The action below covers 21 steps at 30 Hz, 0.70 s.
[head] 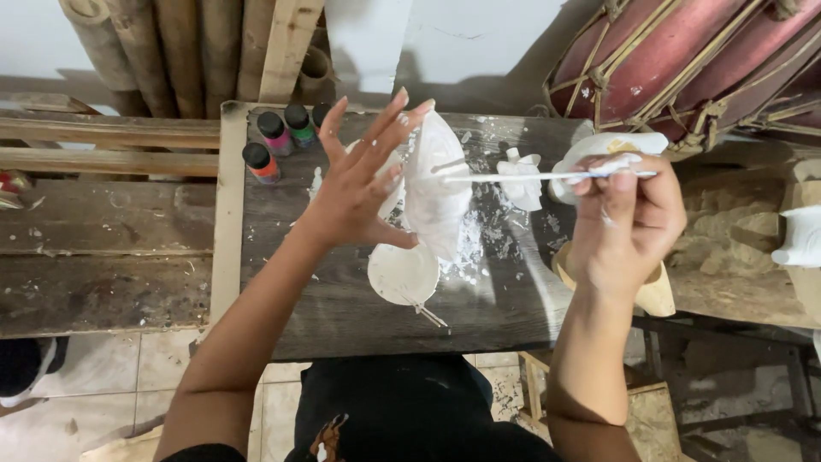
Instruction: Applying a white coating to toy mold parts using a small stick
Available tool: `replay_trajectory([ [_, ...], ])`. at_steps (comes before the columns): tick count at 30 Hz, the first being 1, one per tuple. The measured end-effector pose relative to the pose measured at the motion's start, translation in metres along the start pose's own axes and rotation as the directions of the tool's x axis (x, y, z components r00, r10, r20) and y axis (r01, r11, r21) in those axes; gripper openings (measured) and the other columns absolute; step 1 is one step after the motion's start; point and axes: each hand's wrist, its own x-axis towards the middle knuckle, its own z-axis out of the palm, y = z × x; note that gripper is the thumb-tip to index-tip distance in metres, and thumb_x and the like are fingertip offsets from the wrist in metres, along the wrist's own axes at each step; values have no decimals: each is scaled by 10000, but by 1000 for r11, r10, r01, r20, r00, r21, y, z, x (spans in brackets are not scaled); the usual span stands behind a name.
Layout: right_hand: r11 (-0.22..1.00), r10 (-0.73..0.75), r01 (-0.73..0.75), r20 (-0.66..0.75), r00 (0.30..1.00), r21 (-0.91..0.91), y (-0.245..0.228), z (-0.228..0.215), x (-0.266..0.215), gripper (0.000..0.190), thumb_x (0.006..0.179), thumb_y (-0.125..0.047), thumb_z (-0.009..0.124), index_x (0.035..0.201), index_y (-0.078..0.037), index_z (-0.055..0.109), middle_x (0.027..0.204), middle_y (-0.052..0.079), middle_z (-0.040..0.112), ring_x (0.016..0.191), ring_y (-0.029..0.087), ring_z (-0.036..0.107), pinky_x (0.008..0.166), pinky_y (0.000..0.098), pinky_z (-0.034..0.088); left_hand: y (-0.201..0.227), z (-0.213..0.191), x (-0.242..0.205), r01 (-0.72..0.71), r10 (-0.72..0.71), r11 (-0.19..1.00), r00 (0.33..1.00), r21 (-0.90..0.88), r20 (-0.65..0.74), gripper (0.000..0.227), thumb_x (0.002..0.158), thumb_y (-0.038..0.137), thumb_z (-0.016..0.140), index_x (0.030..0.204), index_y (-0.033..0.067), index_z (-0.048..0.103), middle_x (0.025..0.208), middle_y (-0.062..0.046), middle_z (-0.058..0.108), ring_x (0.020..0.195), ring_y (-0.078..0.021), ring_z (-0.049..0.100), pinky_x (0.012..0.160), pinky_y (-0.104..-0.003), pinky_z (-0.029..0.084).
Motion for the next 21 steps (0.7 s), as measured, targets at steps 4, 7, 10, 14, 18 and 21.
replay_trajectory([
  [4, 998, -64, 64, 4, 998, -26, 10, 10, 6, 174, 1123, -208, 559, 1080, -44, 518, 960, 129, 565, 850, 221, 562, 826, 319, 515, 2, 2, -2, -12, 11, 1000, 1000, 12, 8, 965, 989, 925, 301, 1686, 380, -85, 1754, -55, 162, 1627, -392, 279, 1271, -715, 64],
  [7, 991, -123, 120, -41, 992, -63, 17, 12, 9, 179, 1124, -221, 550, 1085, -50, 511, 977, 128, 571, 891, 214, 575, 814, 306, 523, 10, -8, 8, -19, 19, 1000, 1000, 19, 5, 888, 1032, 876, 282, 1678, 395, -92, 1711, -145, 273, 1604, -382, 326, 1237, -696, 109],
  [10, 986, -165, 162, -68, 984, -46, 23, 11, 11, 160, 1117, -216, 581, 1093, -73, 513, 963, 136, 587, 864, 215, 581, 832, 312, 539, 14, -13, 10, 1, -1, 1000, 1000, -9, 21, 902, 1023, 878, 310, 1674, 417, -110, 1706, -164, 283, 1603, -396, 338, 1242, -687, 82],
  [14, 980, -195, 191, -66, 979, -52, 29, 5, 13, 182, 1111, -237, 596, 1106, -73, 518, 964, 145, 586, 867, 240, 591, 864, 360, 567, 12, -11, 8, -6, 5, 1000, 1000, 14, 18, 915, 1023, 886, 319, 1675, 412, -115, 1712, -152, 264, 1599, -400, 349, 1235, -708, 105],
  [18, 940, -309, 308, 17, 951, -148, 27, 0, 8, 196, 1114, -237, 593, 1074, -49, 556, 944, 122, 612, 853, 253, 624, 813, 393, 571, 8, -9, 6, -8, 8, 1000, 1000, 22, 15, 894, 1037, 875, 321, 1676, 406, -92, 1716, -149, 261, 1597, -408, 359, 1241, -715, 77],
  [21, 950, -285, 280, -15, 958, -139, 24, 1, -3, 209, 1103, -228, 586, 1042, -35, 534, 911, 154, 591, 837, 294, 614, 828, 428, 580, 9, -9, 8, -7, 6, 1000, 1000, 29, 18, 895, 1046, 866, 337, 1677, 402, -97, 1716, -151, 260, 1593, -415, 372, 1241, -710, 88],
])
